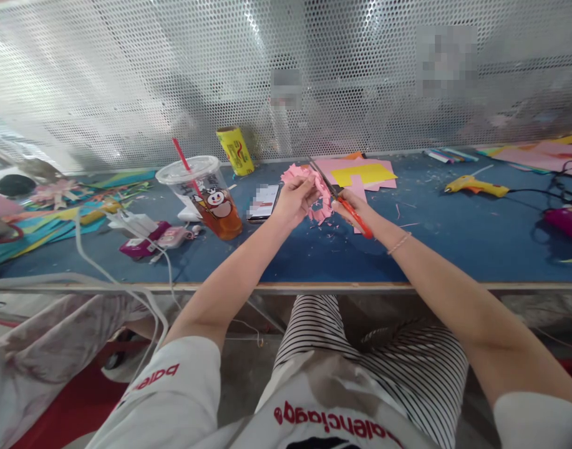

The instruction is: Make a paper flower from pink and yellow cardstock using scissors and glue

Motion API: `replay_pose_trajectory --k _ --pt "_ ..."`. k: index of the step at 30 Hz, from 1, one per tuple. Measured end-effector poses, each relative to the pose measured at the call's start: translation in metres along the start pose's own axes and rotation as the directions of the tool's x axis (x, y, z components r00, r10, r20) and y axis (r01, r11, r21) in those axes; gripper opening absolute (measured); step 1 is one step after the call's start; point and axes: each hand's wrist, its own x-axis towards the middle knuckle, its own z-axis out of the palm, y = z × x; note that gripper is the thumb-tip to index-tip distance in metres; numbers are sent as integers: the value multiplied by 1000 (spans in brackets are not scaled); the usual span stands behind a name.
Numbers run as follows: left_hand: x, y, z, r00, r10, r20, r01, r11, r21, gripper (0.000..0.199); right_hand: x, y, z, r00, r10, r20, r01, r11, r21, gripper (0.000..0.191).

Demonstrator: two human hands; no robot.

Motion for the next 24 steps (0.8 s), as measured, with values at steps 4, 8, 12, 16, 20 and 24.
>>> replay_pose_trajectory --k 4,8,12,16,20,24 --pt "0 -1 0 1000 -2 16 2 1000 -21 17 -1 -1 2 1000 -31 6 31 999 45 56" --pt "0 -1 2 1000 -7 -16 7 1000 -18 18 0 0 3 999 -46 7 46 997 55 55" --pt "-1 -2 4 999 -14 -36 14 1000 -11 18 0 -1 2 997 -76 15 75 996 50 53" --pt "-1 -3 4 1000 -7 -21 7 1000 1 16 0 -2 2 997 -82 9 82 997 4 52" --pt "-2 -2 4 1000 10 -11 -10 1000 12 18 2 0 2 992 -124 -23 121 989 -85 49" --pt "-3 -1 5 1000 17 -20 -17 999 34 20 4 7 3 985 -152 -78 132 968 -215 45"
